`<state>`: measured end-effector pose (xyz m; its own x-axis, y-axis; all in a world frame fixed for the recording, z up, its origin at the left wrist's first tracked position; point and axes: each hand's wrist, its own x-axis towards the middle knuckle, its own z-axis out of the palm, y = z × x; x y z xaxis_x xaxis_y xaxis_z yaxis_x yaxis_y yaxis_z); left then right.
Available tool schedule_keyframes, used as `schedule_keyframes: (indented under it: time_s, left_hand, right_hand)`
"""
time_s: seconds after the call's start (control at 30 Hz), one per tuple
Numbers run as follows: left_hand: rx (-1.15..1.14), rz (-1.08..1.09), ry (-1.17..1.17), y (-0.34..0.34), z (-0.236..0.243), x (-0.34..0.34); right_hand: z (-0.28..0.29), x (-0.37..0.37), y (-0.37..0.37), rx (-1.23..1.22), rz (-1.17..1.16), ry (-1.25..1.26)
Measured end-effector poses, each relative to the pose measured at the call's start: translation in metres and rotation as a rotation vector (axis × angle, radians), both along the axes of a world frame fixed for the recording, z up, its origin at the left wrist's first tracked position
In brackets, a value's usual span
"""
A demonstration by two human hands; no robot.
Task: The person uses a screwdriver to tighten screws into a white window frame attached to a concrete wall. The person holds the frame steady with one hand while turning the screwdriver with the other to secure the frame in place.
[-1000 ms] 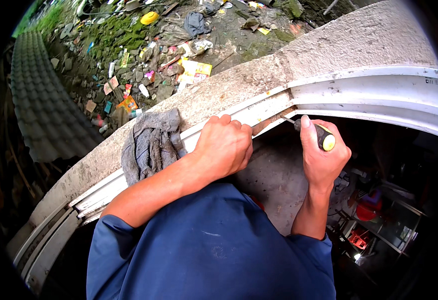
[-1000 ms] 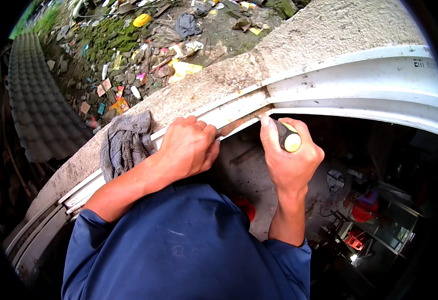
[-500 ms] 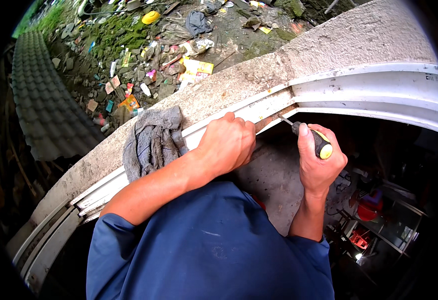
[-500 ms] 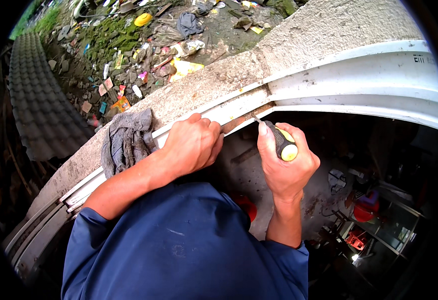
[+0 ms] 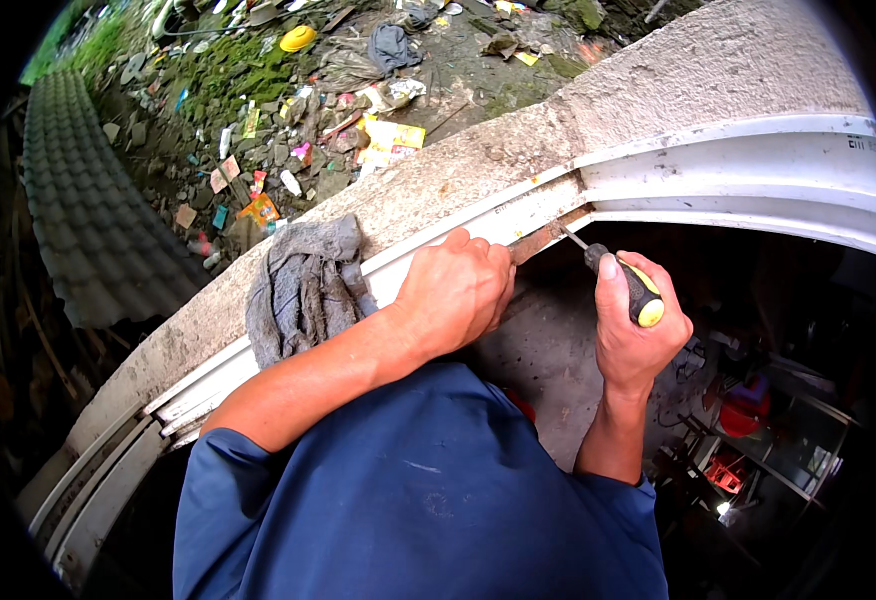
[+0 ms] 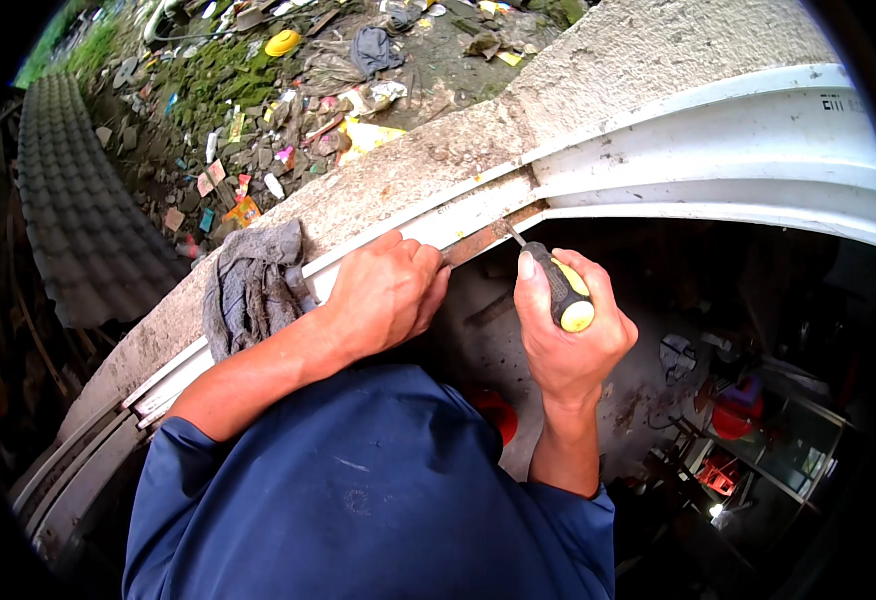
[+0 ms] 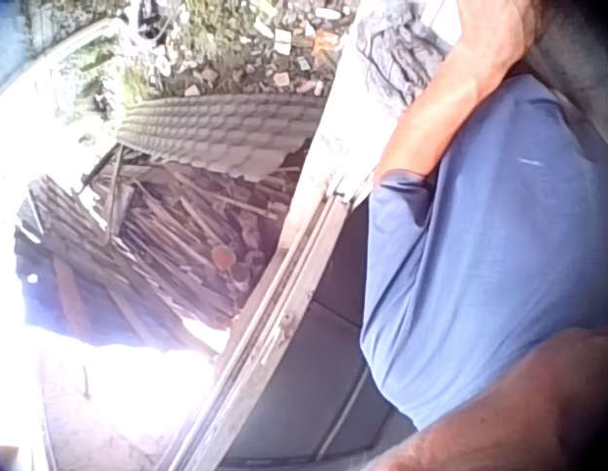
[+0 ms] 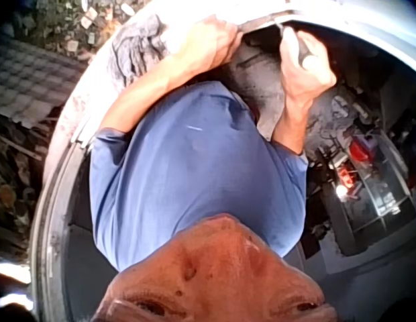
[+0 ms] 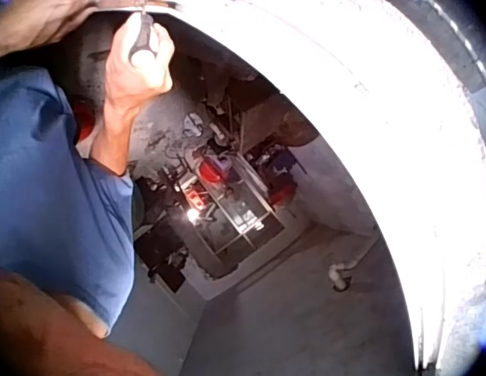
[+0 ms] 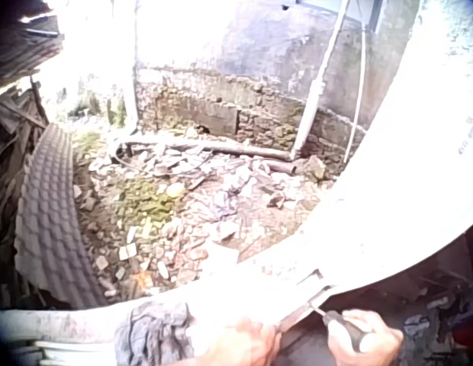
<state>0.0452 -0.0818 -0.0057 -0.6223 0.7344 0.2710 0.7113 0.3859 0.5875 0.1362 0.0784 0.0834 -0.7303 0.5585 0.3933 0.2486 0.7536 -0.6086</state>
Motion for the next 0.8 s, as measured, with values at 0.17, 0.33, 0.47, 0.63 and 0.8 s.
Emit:
schedule_keyframes:
  time_s: [0.17, 0.33, 0.47, 0.63, 0.8]
  left_hand:
    - [-0.007, -0.015, -0.015, -0.001, 0.007, -0.001]
    - [0.002, -0.011, -0.013, -0.002, 0.011, -0.001]
    - [0.027, -0.002, -0.017, -0.002, 0.011, -0.002]
    - [0.059, 0.019, -0.017, -0.004, 0.015, -0.005]
    - [0.049, 0.073, -0.04, -0.008, 0.025, -0.014]
  right_hand:
    - [0.004, 0.002, 0.0, 0.014, -0.002, -0.001]
    - [0.009, 0.003, -0.001, 0.016, -0.009, 0.014]
    - [0.012, 0.005, 0.0, -0.095, -0.06, 0.021]
    - [0.01, 0.006, 0.006, -0.156, -0.111, 0.037]
    - [0.004, 0.004, 0.011, -0.193, -0.119, 0.032]
